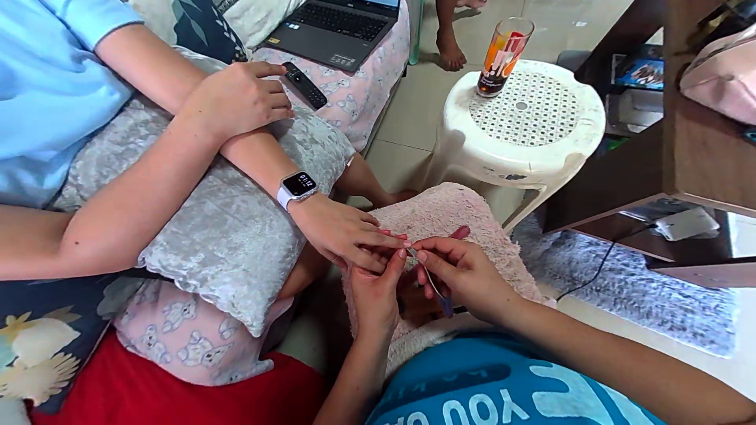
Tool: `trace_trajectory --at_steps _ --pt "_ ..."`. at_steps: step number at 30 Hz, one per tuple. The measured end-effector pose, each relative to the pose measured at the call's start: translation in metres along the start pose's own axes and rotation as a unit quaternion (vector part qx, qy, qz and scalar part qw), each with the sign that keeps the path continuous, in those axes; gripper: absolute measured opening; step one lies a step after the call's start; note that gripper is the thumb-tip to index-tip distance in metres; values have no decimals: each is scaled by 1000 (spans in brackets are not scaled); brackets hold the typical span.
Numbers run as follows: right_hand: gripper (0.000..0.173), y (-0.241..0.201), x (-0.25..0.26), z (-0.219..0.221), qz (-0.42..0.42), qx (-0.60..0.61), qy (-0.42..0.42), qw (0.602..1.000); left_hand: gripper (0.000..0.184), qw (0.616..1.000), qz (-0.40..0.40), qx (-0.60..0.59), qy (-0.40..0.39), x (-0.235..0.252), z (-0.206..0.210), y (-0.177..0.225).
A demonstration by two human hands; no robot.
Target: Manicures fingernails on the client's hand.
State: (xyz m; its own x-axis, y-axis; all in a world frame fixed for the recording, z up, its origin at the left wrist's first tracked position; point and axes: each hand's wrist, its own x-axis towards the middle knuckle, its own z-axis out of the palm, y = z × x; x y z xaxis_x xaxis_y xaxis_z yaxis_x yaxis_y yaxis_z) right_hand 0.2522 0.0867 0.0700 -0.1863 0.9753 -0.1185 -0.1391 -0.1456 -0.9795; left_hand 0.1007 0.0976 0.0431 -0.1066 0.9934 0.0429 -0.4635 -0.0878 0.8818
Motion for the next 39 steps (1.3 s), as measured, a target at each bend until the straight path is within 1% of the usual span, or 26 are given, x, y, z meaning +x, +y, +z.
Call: trace_trajectory --at_steps 8,25,39 --pt "20 2 2 7 37 47 11 998 31 1000 0 2 8 1 -1 -2" --pt "24 2 -3 7 30 74 5 997 31 1000 -4 0 8 1 0 0" --pt "18 3 2 19 49 117 21 992 29 1000 -3 4 10 2 -2 0"
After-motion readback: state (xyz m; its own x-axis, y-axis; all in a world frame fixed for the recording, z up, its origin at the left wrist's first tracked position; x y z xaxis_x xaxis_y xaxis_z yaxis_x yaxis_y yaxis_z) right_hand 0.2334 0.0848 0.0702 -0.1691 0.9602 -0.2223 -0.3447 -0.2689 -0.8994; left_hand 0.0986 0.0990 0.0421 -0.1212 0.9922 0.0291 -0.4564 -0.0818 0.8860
